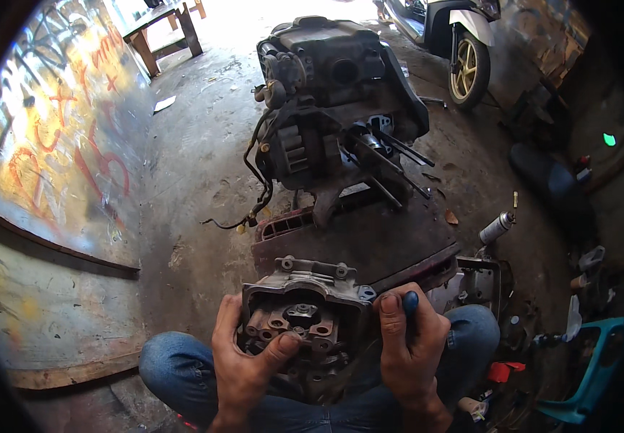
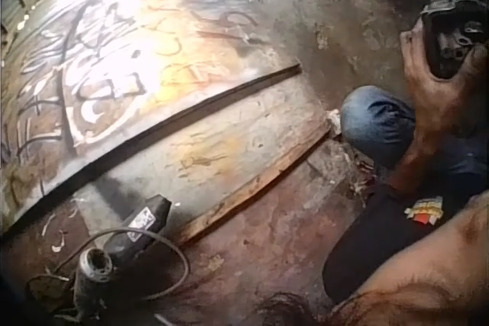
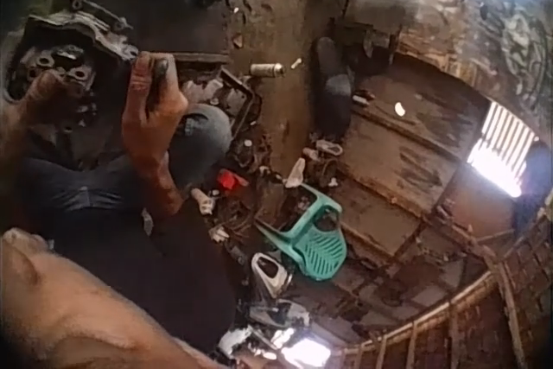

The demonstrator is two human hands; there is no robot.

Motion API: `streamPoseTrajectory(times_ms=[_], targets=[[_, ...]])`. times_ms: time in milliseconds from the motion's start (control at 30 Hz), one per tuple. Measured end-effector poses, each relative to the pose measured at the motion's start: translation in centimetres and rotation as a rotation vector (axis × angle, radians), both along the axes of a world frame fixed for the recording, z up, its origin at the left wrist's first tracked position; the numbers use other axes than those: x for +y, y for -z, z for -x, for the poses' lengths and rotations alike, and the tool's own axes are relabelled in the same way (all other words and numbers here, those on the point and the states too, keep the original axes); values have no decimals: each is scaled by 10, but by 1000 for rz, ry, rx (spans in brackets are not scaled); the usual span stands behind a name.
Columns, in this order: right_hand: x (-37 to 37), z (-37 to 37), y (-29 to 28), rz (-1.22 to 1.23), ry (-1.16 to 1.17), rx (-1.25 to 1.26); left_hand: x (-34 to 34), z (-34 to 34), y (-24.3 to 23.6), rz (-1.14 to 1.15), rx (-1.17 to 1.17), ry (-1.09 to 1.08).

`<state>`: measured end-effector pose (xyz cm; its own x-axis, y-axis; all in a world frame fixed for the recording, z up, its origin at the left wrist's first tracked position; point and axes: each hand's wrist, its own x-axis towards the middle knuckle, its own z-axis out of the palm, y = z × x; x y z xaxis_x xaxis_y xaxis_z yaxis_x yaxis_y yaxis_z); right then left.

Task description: The recorder is working on a motorcycle engine cylinder head, using a screwdriver to adjust or clean components.

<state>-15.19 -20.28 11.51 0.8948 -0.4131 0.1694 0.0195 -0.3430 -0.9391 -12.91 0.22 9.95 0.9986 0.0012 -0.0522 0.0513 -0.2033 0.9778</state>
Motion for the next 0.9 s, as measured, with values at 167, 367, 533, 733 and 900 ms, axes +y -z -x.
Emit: streamPoseTrajectory(times_ms=[167, 367, 533, 733, 900], targets=[[0, 5, -1, 24, -31, 5, 0, 4, -7, 185, 124, -4], [-1, 10, -1, 63, -50, -64, 5, 9, -9, 315, 241, 8], [-3, 15, -7, 44, -90, -130, 9, 13, -11, 330, 256, 34], [-1, 16, 1, 79, 31, -286, 14, 17, 4, 300, 172, 98], [-1, 16, -4, 66, 29, -241, 9, 15, 2, 322, 163, 119]])
